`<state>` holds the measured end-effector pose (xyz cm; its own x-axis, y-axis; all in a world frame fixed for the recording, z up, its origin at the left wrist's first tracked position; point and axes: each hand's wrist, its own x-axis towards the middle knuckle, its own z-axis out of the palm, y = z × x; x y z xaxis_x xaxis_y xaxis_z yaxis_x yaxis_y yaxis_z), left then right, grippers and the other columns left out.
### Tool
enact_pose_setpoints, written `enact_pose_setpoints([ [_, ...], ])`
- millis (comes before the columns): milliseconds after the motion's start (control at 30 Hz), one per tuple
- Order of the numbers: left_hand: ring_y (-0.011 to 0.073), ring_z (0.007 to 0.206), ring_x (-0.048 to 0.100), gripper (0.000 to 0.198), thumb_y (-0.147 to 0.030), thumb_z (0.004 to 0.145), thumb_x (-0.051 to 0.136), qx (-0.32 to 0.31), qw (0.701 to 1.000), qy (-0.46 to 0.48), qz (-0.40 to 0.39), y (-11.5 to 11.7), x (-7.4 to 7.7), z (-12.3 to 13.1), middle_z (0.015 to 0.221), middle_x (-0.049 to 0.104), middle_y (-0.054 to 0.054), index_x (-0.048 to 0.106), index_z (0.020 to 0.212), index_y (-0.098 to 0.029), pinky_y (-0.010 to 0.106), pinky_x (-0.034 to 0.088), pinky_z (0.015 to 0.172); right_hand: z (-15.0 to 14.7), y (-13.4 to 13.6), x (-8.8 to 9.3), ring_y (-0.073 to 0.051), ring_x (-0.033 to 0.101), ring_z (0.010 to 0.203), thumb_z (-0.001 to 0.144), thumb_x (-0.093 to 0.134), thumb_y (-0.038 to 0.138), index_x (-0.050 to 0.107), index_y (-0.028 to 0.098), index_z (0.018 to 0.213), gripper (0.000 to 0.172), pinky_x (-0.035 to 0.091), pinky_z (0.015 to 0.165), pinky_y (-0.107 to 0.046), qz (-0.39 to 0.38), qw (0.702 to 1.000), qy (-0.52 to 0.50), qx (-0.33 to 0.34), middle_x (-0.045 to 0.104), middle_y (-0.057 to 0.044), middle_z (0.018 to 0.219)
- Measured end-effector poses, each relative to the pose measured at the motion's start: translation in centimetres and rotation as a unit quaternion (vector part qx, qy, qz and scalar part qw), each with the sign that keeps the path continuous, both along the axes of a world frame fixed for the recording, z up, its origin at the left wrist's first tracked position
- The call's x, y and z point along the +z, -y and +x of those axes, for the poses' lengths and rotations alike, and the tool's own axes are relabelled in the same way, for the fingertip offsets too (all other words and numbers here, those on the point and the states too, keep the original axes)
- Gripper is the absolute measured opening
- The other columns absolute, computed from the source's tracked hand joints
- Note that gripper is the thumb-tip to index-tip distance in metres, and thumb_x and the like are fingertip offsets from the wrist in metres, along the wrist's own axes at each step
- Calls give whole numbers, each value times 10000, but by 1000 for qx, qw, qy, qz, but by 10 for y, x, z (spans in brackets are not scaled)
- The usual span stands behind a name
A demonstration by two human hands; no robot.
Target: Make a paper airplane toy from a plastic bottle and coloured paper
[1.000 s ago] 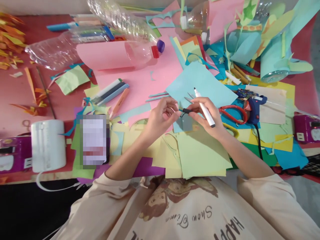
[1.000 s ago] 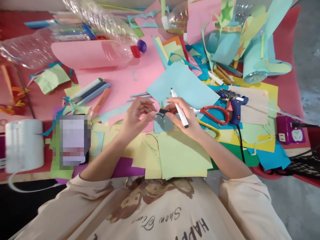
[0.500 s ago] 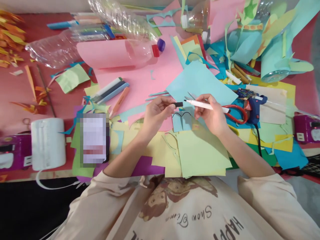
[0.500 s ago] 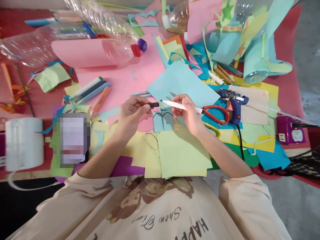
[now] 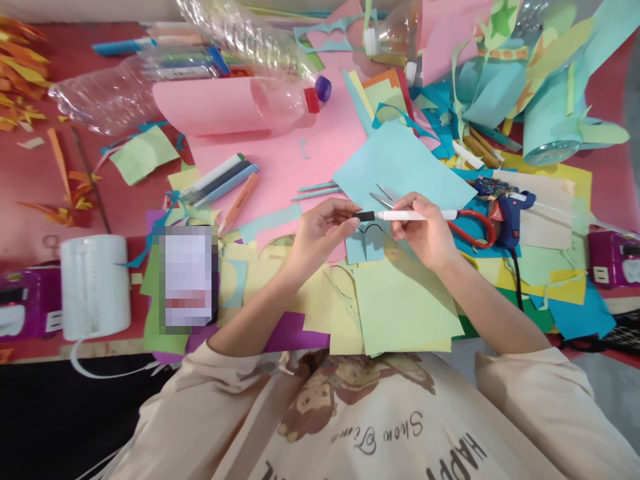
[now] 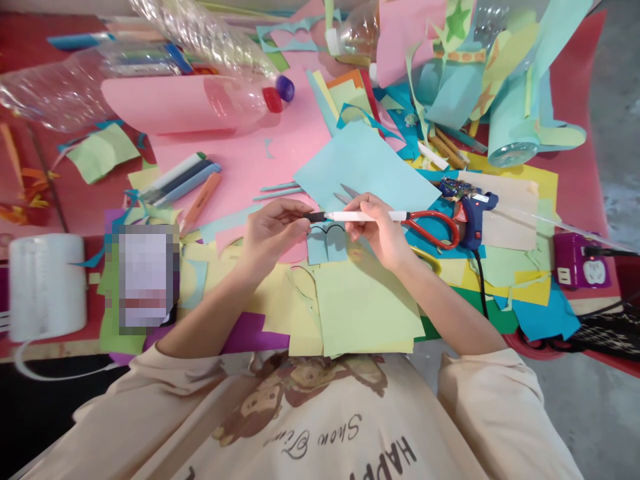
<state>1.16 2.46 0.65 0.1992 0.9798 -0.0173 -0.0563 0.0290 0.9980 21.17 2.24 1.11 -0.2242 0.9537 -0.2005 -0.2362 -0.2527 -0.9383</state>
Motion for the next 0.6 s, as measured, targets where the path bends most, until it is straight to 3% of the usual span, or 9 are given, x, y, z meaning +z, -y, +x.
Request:
enact_pose_setpoints([
  [233, 125, 761, 692, 252, -399, 802, 715, -8, 998, -46, 40, 7, -2, 1, 875, 743, 52, 716, 932, -183, 228, 552, 682, -3, 1, 1, -93, 510, 500, 816, 613, 498, 593, 203, 762, 301, 443, 505, -246, -31, 998, -42, 21, 590, 24, 599],
  [600, 147, 766, 706, 227, -381, 750, 771, 10, 997, -65, 46, 7, -4, -1, 832, 766, 47, 749, 863, -186, 260, 553, 706, -5, 1, -6, -92, 535, 553, 828, 613, 381, 496, 215, 705, 237, 452, 553, -249, -27, 993, -95, 65, 596, 41, 616],
])
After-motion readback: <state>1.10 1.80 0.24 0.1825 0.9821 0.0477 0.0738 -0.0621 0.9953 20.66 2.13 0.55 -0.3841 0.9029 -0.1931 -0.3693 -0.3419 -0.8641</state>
